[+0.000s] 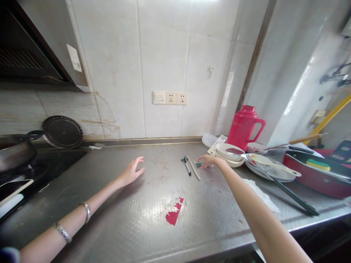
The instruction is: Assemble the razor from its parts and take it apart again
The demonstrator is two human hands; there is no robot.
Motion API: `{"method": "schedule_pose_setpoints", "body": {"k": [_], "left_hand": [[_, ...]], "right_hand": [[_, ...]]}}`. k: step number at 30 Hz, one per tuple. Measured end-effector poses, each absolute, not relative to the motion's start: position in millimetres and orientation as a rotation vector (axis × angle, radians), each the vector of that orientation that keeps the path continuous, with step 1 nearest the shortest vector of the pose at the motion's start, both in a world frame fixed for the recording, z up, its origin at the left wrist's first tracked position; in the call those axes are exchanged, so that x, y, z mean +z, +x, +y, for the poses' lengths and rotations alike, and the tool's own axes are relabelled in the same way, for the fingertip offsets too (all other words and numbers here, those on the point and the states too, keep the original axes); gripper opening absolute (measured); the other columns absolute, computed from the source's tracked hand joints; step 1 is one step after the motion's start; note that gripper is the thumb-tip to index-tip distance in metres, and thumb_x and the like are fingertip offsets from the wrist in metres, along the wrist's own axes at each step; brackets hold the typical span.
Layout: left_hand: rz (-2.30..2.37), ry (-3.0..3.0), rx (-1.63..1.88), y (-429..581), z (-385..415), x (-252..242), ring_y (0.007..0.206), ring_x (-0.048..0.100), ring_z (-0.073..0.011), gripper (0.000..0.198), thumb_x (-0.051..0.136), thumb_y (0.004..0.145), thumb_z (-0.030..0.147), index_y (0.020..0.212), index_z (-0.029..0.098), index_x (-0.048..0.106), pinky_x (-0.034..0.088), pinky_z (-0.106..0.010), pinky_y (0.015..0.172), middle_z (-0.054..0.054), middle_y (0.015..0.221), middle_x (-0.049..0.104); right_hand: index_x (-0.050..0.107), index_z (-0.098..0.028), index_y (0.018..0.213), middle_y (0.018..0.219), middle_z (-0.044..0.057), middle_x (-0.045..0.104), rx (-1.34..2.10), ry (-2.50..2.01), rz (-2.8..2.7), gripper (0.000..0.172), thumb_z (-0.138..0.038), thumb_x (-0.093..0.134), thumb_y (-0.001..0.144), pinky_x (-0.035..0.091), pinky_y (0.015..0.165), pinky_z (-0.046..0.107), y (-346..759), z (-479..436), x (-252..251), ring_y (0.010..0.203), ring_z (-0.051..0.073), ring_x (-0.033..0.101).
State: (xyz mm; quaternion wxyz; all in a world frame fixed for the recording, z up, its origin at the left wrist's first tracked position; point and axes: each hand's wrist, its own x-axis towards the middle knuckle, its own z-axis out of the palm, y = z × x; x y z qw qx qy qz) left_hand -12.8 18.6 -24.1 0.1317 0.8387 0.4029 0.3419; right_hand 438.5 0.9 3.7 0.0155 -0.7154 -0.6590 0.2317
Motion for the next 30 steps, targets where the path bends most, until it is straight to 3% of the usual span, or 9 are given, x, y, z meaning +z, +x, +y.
{"method": "schedule_pose_setpoints", "body": {"k": [8, 12, 17, 21, 25, 30], "left_hand": [[1.204, 2.438, 0.975, -17, 18, -32, 0.109, 0.050, -0.0217, 0.044, 0.047, 0.079, 0.028, 0.122, 0.017, 0.039, 0.037, -0.041, 0.096, -0.011, 0.112, 0.055], [1.262, 2.451, 0.933, -31, 20, -37, 0.113, 0.048, -0.0224, 0.048, 0.048, 0.078, 0.027, 0.123, 0.014, 0.038, 0.036, -0.040, 0.098, -0.014, 0.117, 0.053], [1.523, 2.409, 0.915, -61, 26, -37, 0.117, 0.045, -0.0249, 0.046, 0.048, 0.078, 0.027, 0.121, 0.011, 0.042, 0.034, -0.039, 0.100, -0.016, 0.124, 0.051], [1.785, 2.231, 0.902, -88, 26, -32, 0.117, 0.047, -0.0256, 0.043, 0.048, 0.078, 0.025, 0.117, 0.009, 0.047, 0.034, -0.037, 0.099, -0.018, 0.122, 0.053], [1.837, 2.219, 0.847, -107, 14, -31, 0.117, 0.047, -0.0259, 0.042, 0.048, 0.078, 0.029, 0.116, 0.011, 0.049, 0.034, -0.038, 0.099, -0.017, 0.120, 0.054], [1.830, 2.331, 0.635, -112, 0, -35, 0.130, 0.031, -0.0297, 0.053, 0.042, 0.082, 0.042, 0.124, 0.009, 0.044, 0.026, -0.040, 0.106, -0.018, 0.135, 0.042]], "right_hand": [[0.042, -0.025, 0.132, 0.091, 0.007, 0.064, 0.778, -2.182, -1.889, 0.083, -0.031, 0.075, 0.056, 0.048, 0.052, 0.022, 449, 7, -2, 0.071, 0.017, 0.062], [0.043, -0.018, 0.131, 0.092, 0.010, 0.065, 0.574, -2.137, -1.840, 0.071, -0.036, 0.065, 0.067, 0.048, 0.053, 0.023, 446, 3, 4, 0.074, 0.019, 0.062], [0.059, -0.012, 0.114, 0.082, 0.009, 0.068, 0.230, -1.913, -1.874, 0.048, -0.034, 0.059, 0.072, 0.049, 0.064, 0.026, 428, 1, -6, 0.072, 0.020, 0.063], [0.061, -0.015, 0.110, 0.088, 0.009, 0.068, 0.237, -1.752, -1.976, 0.043, -0.038, 0.053, 0.075, 0.049, 0.067, 0.028, 396, -1, -19, 0.072, 0.020, 0.064], [0.063, -0.020, 0.107, 0.096, 0.008, 0.067, 0.153, -1.656, -2.082, 0.038, -0.036, 0.051, 0.075, 0.048, 0.078, 0.030, 351, -6, -24, 0.085, 0.023, 0.063], [0.059, -0.017, 0.114, 0.113, 0.012, 0.061, 0.036, -1.607, -2.186, 0.040, -0.025, 0.045, 0.077, 0.040, 0.094, 0.036, 296, -11, -36, 0.106, 0.026, 0.056]]}}
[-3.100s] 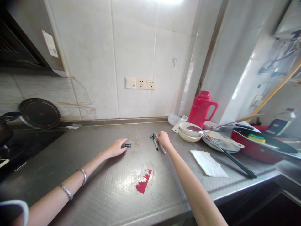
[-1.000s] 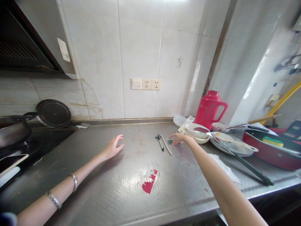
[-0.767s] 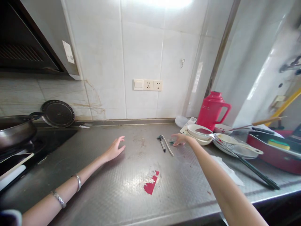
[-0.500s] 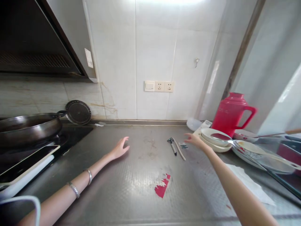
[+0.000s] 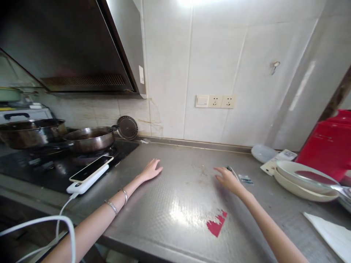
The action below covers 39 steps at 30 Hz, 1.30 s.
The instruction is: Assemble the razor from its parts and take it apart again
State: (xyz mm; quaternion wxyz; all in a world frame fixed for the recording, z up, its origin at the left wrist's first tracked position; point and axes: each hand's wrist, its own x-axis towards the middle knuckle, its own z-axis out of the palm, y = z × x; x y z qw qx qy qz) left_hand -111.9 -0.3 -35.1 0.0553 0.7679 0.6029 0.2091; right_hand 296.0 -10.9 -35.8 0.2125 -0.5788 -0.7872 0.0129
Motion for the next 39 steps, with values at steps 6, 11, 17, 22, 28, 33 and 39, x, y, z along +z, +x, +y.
{"method": "schedule_pose_setpoints", "body": {"k": [6, 11, 17, 22, 28, 33, 39], "left_hand": [[1.801, 2.449, 0.499, -111, 2, -40, 0.133, 0.025, -0.0290, 0.054, 0.038, 0.084, 0.044, 0.127, 0.011, 0.043, 0.020, -0.042, 0.108, -0.017, 0.140, 0.036], [1.775, 2.446, 0.472, -113, 6, -44, 0.132, 0.026, -0.0304, 0.054, 0.035, 0.085, 0.045, 0.126, 0.011, 0.045, 0.021, -0.045, 0.106, -0.018, 0.141, 0.035], [1.778, 2.439, 0.439, -113, 7, -42, 0.132, 0.026, -0.0301, 0.054, 0.036, 0.085, 0.045, 0.126, 0.012, 0.046, 0.022, -0.044, 0.106, -0.017, 0.141, 0.034], [1.784, 2.436, 0.444, -112, 4, -39, 0.133, 0.026, -0.0275, 0.051, 0.037, 0.085, 0.045, 0.125, 0.015, 0.046, 0.023, -0.042, 0.106, -0.014, 0.141, 0.035], [1.781, 2.461, 0.433, -112, 4, -38, 0.133, 0.027, -0.0267, 0.051, 0.036, 0.085, 0.044, 0.124, 0.014, 0.047, 0.022, -0.041, 0.106, -0.015, 0.141, 0.036], [1.760, 2.469, 0.470, -114, 7, -41, 0.133, 0.026, -0.0267, 0.051, 0.036, 0.085, 0.044, 0.124, 0.014, 0.048, 0.022, -0.042, 0.106, -0.016, 0.140, 0.036], [1.773, 2.466, 0.473, -116, 12, -46, 0.133, 0.026, -0.0266, 0.052, 0.036, 0.085, 0.045, 0.126, 0.015, 0.047, 0.022, -0.042, 0.106, -0.014, 0.141, 0.036]], "right_hand": [[0.060, -0.008, 0.110, 0.121, 0.020, 0.055, -0.153, -1.613, -2.221, 0.040, -0.031, 0.038, 0.085, 0.033, 0.102, 0.038, 259, -18, -66, 0.117, 0.028, 0.048], [0.061, -0.010, 0.109, 0.123, 0.018, 0.055, -0.134, -1.642, -2.183, 0.039, -0.030, 0.035, 0.087, 0.032, 0.103, 0.037, 255, -22, -69, 0.119, 0.027, 0.046], [0.060, -0.010, 0.110, 0.122, 0.018, 0.055, -0.082, -1.657, -2.166, 0.040, -0.030, 0.035, 0.087, 0.030, 0.104, 0.037, 256, -23, -65, 0.120, 0.026, 0.045], [0.060, -0.008, 0.111, 0.124, 0.019, 0.053, -0.051, -1.663, -2.152, 0.041, -0.030, 0.036, 0.087, 0.031, 0.103, 0.038, 255, -22, -65, 0.120, 0.027, 0.045], [0.059, -0.008, 0.113, 0.126, 0.018, 0.052, -0.077, -1.699, -2.158, 0.040, -0.029, 0.036, 0.087, 0.031, 0.102, 0.034, 254, -24, -63, 0.120, 0.024, 0.045], [0.059, -0.008, 0.114, 0.127, 0.018, 0.051, -0.063, -1.687, -2.146, 0.041, -0.029, 0.036, 0.087, 0.032, 0.102, 0.035, 253, -27, -61, 0.121, 0.025, 0.044], [0.059, -0.011, 0.114, 0.126, 0.016, 0.053, -0.048, -1.705, -2.144, 0.040, -0.029, 0.037, 0.087, 0.031, 0.102, 0.033, 253, -29, -58, 0.121, 0.024, 0.044]]}}
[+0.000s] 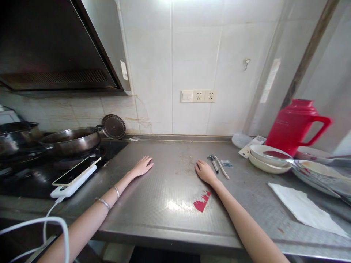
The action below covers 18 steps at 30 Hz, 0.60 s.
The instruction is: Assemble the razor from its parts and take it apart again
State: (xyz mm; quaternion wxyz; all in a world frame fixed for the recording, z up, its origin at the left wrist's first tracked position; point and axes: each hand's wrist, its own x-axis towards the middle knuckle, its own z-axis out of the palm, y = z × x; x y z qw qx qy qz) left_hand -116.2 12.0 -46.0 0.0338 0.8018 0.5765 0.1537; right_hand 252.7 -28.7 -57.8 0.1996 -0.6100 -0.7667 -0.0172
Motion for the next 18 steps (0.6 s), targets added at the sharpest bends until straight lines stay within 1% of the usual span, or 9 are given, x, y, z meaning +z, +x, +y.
{"method": "schedule_pose_setpoints", "body": {"k": [6, 12, 15, 18], "left_hand": [[1.780, 2.477, 0.451, -117, 13, -47, 0.133, 0.026, -0.0273, 0.053, 0.033, 0.086, 0.045, 0.127, 0.015, 0.046, 0.022, -0.042, 0.106, -0.014, 0.141, 0.035], [1.778, 2.480, 0.423, -117, 9, -45, 0.133, 0.025, -0.0275, 0.055, 0.031, 0.087, 0.045, 0.130, 0.013, 0.044, 0.021, -0.041, 0.106, -0.016, 0.141, 0.034], [1.788, 2.482, 0.428, -117, 9, -44, 0.133, 0.026, -0.0267, 0.054, 0.031, 0.087, 0.044, 0.129, 0.014, 0.045, 0.022, -0.041, 0.106, -0.015, 0.141, 0.035], [1.797, 2.489, 0.412, -117, 9, -45, 0.133, 0.026, -0.0265, 0.054, 0.031, 0.087, 0.044, 0.129, 0.014, 0.045, 0.023, -0.041, 0.106, -0.015, 0.141, 0.035]], "right_hand": [[0.059, -0.007, 0.112, 0.126, 0.019, 0.052, -0.026, -1.666, -2.197, 0.040, -0.027, 0.036, 0.087, 0.029, 0.103, 0.033, 254, -30, -54, 0.121, 0.025, 0.044], [0.059, -0.010, 0.111, 0.127, 0.017, 0.052, 0.001, -1.660, -2.178, 0.037, -0.027, 0.037, 0.086, 0.029, 0.103, 0.034, 252, -31, -53, 0.122, 0.024, 0.043], [0.062, -0.011, 0.107, 0.124, 0.016, 0.055, 0.004, -1.673, -2.193, 0.036, -0.026, 0.038, 0.085, 0.031, 0.101, 0.031, 253, -34, -48, 0.118, 0.023, 0.047], [0.063, -0.011, 0.106, 0.119, 0.016, 0.059, -0.027, -1.825, -2.042, 0.035, -0.022, 0.042, 0.081, 0.036, 0.095, 0.029, 263, -39, -37, 0.113, 0.024, 0.051]]}}
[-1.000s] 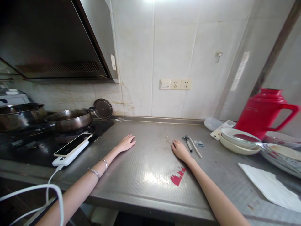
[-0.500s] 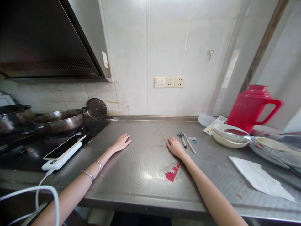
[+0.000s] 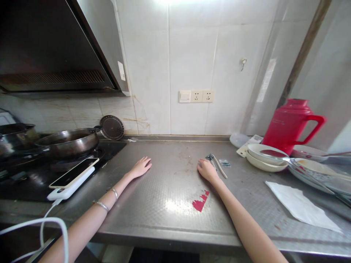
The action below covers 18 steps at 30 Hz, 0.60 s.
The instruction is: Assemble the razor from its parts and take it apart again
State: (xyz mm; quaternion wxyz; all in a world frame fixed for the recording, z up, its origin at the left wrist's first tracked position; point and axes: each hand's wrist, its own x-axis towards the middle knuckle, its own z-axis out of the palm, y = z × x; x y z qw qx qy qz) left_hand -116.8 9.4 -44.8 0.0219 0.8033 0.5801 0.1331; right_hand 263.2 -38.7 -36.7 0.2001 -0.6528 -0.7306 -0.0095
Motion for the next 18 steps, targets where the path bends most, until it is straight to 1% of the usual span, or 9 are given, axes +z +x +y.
{"method": "schedule_pose_setpoints", "body": {"k": [2, 4, 7, 12, 18], "left_hand": [[1.800, 2.498, 0.401, -117, 10, -45, 0.133, 0.026, -0.0266, 0.054, 0.030, 0.087, 0.044, 0.129, 0.014, 0.045, 0.023, -0.040, 0.106, -0.015, 0.141, 0.035], [1.805, 2.504, 0.389, -117, 11, -46, 0.133, 0.026, -0.0268, 0.054, 0.030, 0.088, 0.044, 0.130, 0.013, 0.044, 0.023, -0.040, 0.106, -0.015, 0.141, 0.035], [1.817, 2.506, 0.373, -117, 11, -46, 0.133, 0.025, -0.0267, 0.055, 0.031, 0.088, 0.044, 0.131, 0.013, 0.043, 0.022, -0.039, 0.107, -0.015, 0.142, 0.034], [1.826, 2.494, 0.373, -117, 8, -43, 0.133, 0.025, -0.0248, 0.054, 0.031, 0.088, 0.044, 0.131, 0.014, 0.043, 0.022, -0.037, 0.107, -0.013, 0.142, 0.034], [1.829, 2.472, 0.386, -114, 3, -38, 0.133, 0.026, -0.0238, 0.054, 0.032, 0.088, 0.044, 0.131, 0.014, 0.044, 0.021, -0.037, 0.107, -0.013, 0.142, 0.034]], "right_hand": [[0.064, -0.012, 0.106, 0.113, 0.016, 0.062, -0.055, -1.983, -1.851, 0.036, -0.021, 0.042, 0.079, 0.040, 0.088, 0.028, 276, -43, -28, 0.106, 0.025, 0.055], [0.065, -0.014, 0.103, 0.104, 0.015, 0.066, -0.064, -2.112, -1.704, 0.035, -0.021, 0.041, 0.078, 0.043, 0.078, 0.028, 289, -48, -20, 0.097, 0.025, 0.060], [0.068, -0.017, 0.096, 0.095, 0.013, 0.068, -0.064, -2.213, -1.620, 0.032, -0.024, 0.042, 0.078, 0.042, 0.066, 0.026, 301, -53, -13, 0.090, 0.025, 0.062], [0.068, -0.015, 0.095, 0.096, 0.016, 0.067, -0.055, -2.287, -1.609, 0.032, -0.027, 0.044, 0.078, 0.041, 0.062, 0.025, 298, -54, -13, 0.088, 0.025, 0.063], [0.067, -0.011, 0.090, 0.091, 0.019, 0.066, -0.036, -2.379, -1.648, 0.029, -0.017, 0.044, 0.074, 0.043, 0.061, 0.027, 292, -51, -16, 0.084, 0.027, 0.064]]}}
